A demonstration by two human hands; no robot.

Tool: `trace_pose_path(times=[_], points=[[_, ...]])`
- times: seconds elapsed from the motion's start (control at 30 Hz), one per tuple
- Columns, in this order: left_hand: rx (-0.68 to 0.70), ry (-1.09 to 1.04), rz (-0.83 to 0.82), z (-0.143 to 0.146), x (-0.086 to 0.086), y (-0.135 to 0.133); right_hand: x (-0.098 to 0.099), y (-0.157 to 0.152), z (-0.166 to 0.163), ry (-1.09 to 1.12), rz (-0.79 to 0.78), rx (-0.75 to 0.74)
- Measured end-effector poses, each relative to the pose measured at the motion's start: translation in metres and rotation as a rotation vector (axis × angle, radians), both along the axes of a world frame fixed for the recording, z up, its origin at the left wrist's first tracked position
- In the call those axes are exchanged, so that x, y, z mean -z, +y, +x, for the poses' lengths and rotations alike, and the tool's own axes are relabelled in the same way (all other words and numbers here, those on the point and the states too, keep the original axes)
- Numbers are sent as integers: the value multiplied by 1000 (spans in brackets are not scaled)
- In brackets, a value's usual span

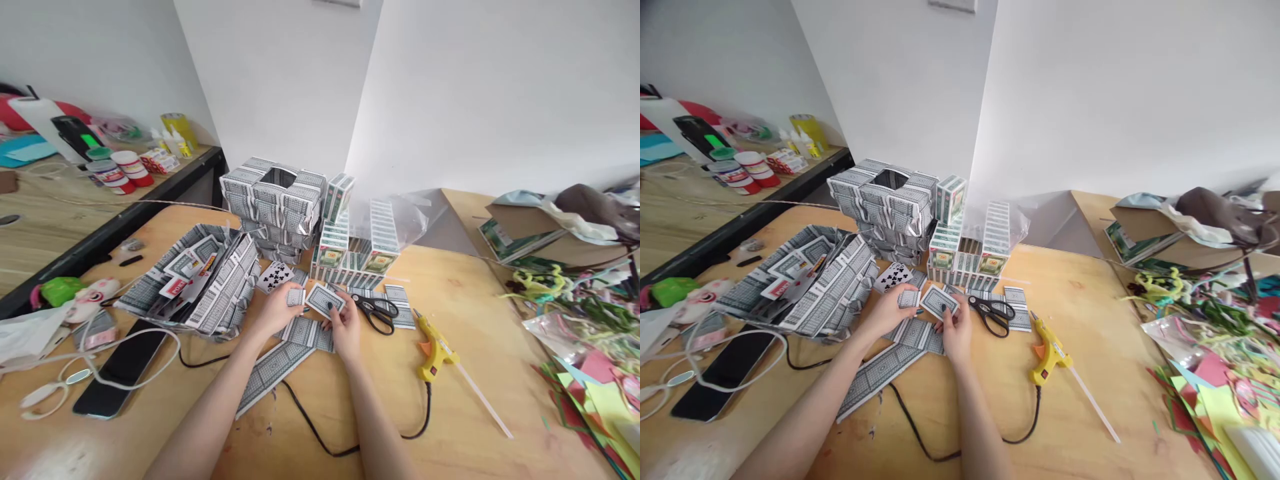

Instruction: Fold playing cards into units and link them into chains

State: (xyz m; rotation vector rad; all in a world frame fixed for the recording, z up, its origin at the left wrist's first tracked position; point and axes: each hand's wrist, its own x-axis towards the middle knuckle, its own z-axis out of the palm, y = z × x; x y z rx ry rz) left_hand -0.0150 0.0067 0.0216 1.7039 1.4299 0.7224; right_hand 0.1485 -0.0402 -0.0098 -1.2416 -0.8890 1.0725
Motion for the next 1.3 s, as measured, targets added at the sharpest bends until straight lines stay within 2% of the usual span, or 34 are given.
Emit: trace_pose_path(times=[0.1,0.2,0.47,0.57,0.77,0.93,1.1,1.3], points=[[48,-284,-118,1,4,2,0,1,2,22,-3,10],[28,-380,-173,0,10,2,0,2,4,44,-8,-25],[-34,-371,-162,-3,18,3,-1,2,3,-3,-18,-37],[-43,-374,-151,-2,18,3,-1,1,1,-27,-14,-12],[-27,-362,-156,0,13,2,-1,-1,-2,-62,-23,-62],[-34,-379,-167,1,13,1,-3,-1,-2,-42,-4,15],[-32,-401,-172,1,16,1,-1,-1,-2,-30,-17,-20],[-36,-389,-157,0,17,2,-1,1,-1,-16,-22,52]])
